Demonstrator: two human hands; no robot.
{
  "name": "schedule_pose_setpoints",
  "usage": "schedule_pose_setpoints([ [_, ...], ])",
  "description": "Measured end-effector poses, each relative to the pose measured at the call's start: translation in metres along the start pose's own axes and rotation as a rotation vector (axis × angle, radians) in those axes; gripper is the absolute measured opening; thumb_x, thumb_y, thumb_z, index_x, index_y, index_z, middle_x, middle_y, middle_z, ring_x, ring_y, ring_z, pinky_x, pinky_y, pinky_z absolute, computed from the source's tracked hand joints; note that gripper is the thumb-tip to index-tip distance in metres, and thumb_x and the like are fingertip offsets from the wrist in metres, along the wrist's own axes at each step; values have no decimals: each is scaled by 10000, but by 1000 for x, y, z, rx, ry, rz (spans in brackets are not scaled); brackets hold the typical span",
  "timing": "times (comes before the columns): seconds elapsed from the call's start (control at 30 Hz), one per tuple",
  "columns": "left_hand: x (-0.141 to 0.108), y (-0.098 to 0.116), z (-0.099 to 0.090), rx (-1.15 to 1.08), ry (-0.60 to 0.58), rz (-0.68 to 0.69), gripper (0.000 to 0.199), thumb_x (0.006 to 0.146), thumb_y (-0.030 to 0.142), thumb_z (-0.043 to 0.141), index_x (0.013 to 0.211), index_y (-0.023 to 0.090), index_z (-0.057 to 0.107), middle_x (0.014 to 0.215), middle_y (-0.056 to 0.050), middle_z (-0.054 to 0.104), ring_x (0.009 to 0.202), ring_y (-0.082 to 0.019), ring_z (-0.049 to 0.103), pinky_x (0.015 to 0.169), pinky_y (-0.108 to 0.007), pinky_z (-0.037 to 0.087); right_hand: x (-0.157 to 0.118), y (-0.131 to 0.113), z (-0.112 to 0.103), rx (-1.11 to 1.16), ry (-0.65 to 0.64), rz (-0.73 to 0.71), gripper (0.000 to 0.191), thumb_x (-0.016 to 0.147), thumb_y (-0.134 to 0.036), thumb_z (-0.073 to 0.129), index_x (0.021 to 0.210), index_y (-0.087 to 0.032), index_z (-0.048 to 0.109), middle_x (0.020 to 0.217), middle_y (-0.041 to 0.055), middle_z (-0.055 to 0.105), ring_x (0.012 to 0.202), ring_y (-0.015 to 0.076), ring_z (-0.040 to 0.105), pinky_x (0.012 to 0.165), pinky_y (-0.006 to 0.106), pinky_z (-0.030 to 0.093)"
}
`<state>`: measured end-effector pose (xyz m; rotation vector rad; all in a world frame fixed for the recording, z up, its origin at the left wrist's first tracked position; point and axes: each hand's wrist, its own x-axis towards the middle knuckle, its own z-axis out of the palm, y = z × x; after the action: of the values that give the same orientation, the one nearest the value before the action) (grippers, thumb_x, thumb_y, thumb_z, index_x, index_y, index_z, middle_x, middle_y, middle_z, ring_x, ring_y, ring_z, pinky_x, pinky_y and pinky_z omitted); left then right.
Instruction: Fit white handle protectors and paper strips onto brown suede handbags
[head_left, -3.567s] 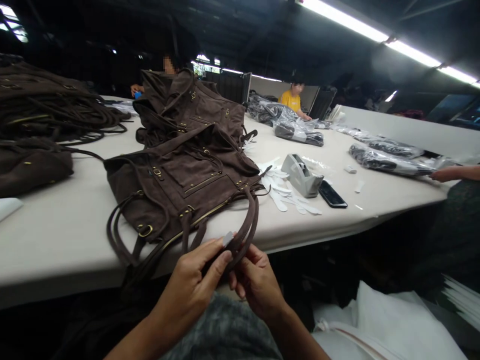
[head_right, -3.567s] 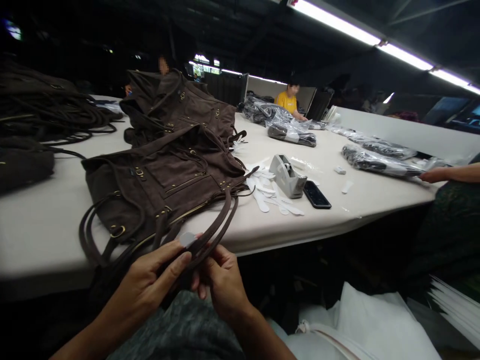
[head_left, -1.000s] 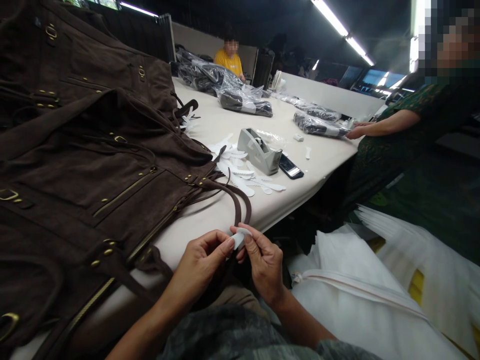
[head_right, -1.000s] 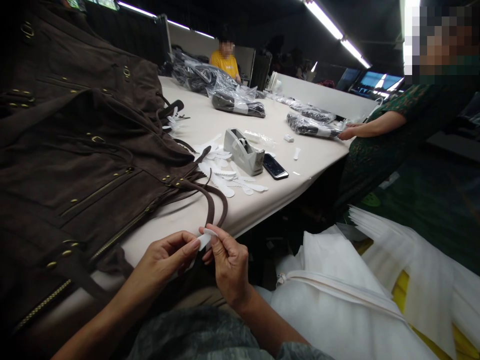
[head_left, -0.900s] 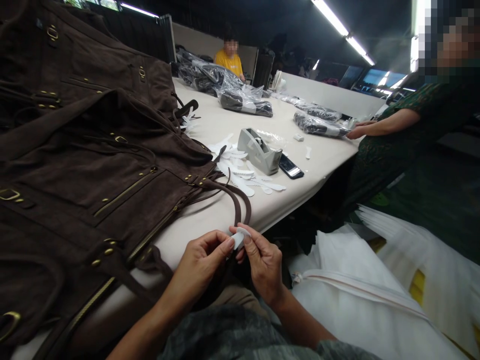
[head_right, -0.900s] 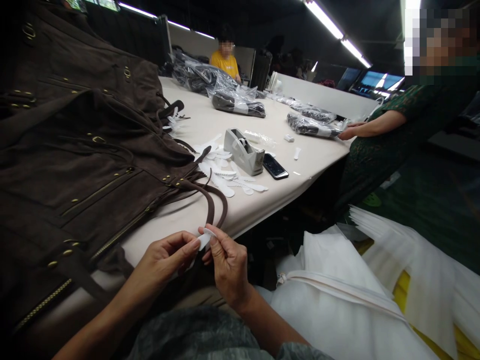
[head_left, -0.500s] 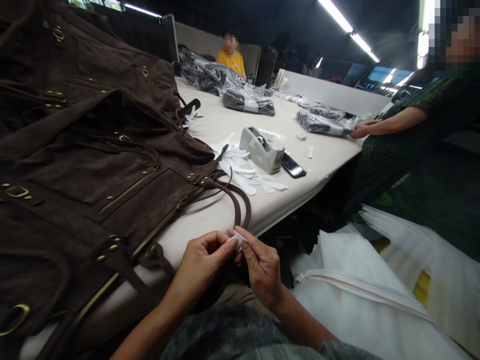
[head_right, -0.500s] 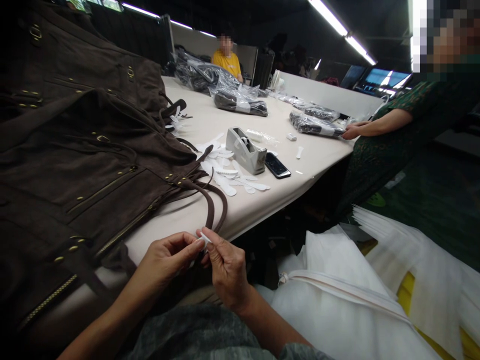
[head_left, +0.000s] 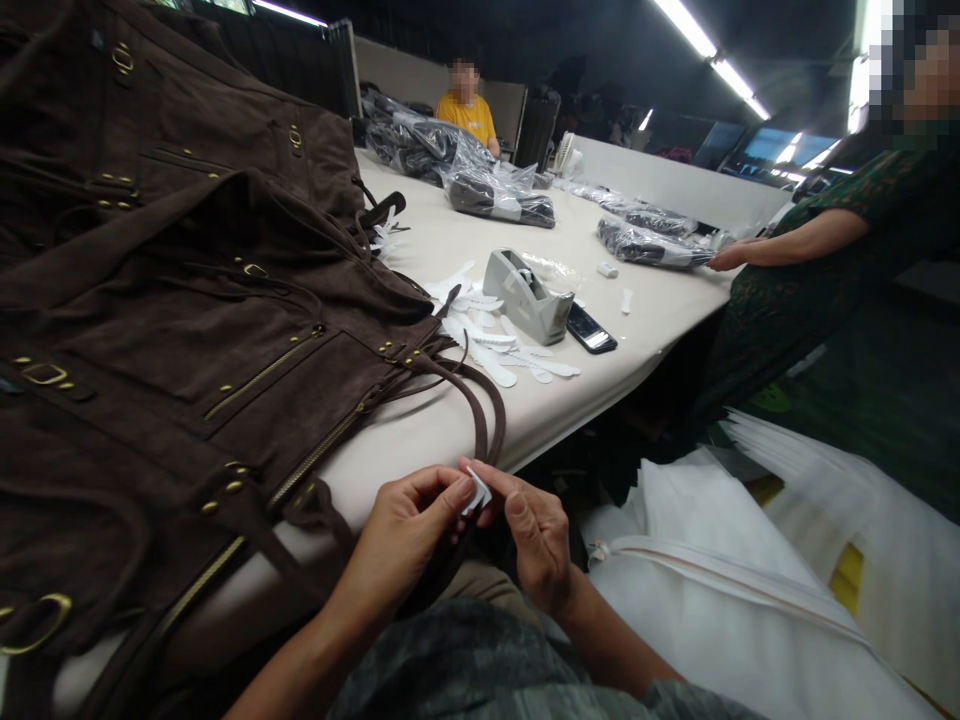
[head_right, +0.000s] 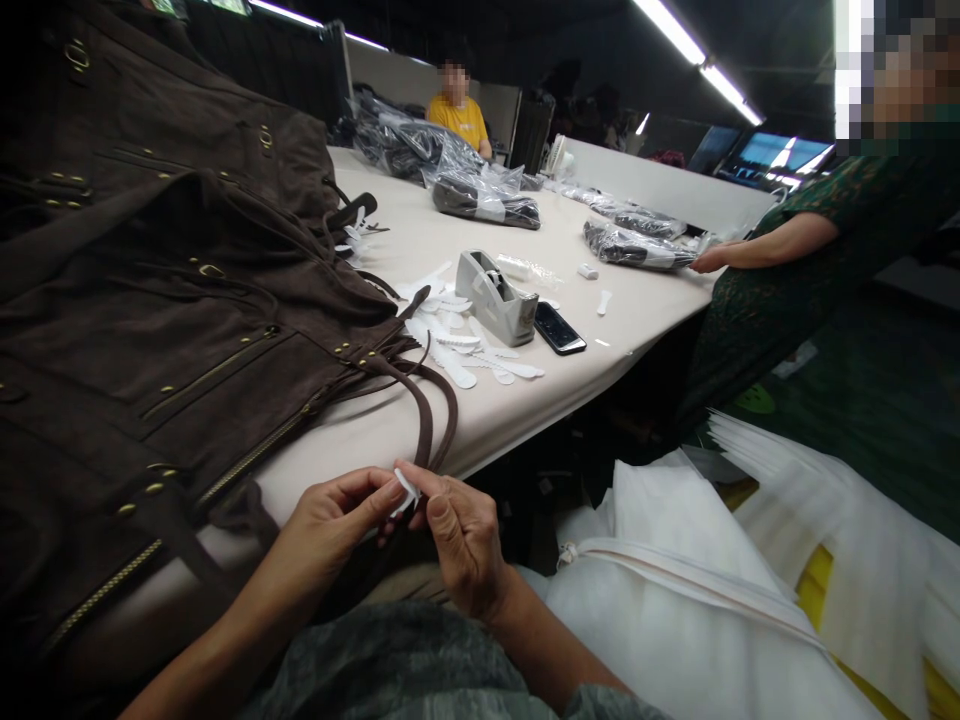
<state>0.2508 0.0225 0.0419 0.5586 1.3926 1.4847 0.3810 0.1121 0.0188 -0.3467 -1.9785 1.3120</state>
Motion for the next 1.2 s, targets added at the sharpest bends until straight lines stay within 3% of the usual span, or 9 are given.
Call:
schedule_pose_setpoints([
  [0.1, -1, -2, -3, 36, -34, 13, 356, 811, 494, 666, 784, 140, 665, 659, -9, 597, 580, -87, 464, 553, -191, 365, 1, -1, 2, 0, 33, 62, 326, 1013, -294, 444, 1241, -237, 669, 935, 57, 734, 659, 141, 633, 654, 269, 535],
  [0.23, -2, -1, -5, 104, -38, 41, 368, 806, 493, 669, 732, 133, 655, 618, 1, 564, 563, -82, 433, 536, -188, 341, 0, 0, 6, 82, 66, 74, 237, 959, -272, 568, 1160, -244, 691, 1095, 62, 728, 643, 129, 656, 604, 246, 551],
  [0.5, -6, 4, -7, 127, -63, 10, 406, 784, 523, 675, 688, 134, 611, 577, 28, 478, 533, -72, 363, 496, -186, 282, 5, -2, -5, 230, -57, 166, 246, 842, -248, 741, 1085, -232, 707, 1137, 69, 723, 933, 198, 700, 831, 306, 560],
  [0.7, -8, 10, -9, 174, -116, 3, 419, 782, 533, 668, 682, 129, 622, 567, 30, 458, 520, -68, 328, 476, -184, 249, 9, 2, -14, 337, -144, 243, 268, 776, -299, 802, 1007, -204, 705, 1118, 83, 721, 777, 156, 672, 713, 280, 560],
  [0.87, -6, 7, -8, 189, -119, 51, 374, 787, 498, 676, 694, 136, 652, 614, 10, 531, 561, -82, 390, 519, -183, 308, 8, 4, -15, 387, -156, 250, 217, 886, -374, 673, 998, -192, 708, 1131, 100, 708, 744, 150, 657, 614, 259, 554],
  [1.0, -7, 4, -8, 195, -106, 42, 369, 773, 497, 683, 710, 135, 658, 639, -4, 557, 572, -94, 410, 527, -194, 324, 8, 2, -15, 259, -133, 217, 202, 819, -330, 753, 965, -196, 715, 1103, 90, 717, 685, 129, 612, 641, 269, 541],
  [1.13, -10, 6, -9, 212, -99, 76, 317, 786, 457, 681, 766, 142, 701, 629, -4, 579, 570, -101, 428, 529, -199, 334, 10, -6, -18, 57, -78, 74, 178, 791, -271, 771, 953, -213, 724, 1155, 78, 657, 687, 113, 583, 653, 269, 529],
  [1.2, -12, 8, -9, 242, -93, 113, 297, 805, 441, 668, 800, 150, 728, 659, -15, 622, 599, -115, 476, 557, -205, 365, 11, -11, -19, -22, -52, 24, 178, 774, -260, 778, 939, -217, 728, 1066, 61, 626, 689, 112, 563, 630, 259, 513],
])
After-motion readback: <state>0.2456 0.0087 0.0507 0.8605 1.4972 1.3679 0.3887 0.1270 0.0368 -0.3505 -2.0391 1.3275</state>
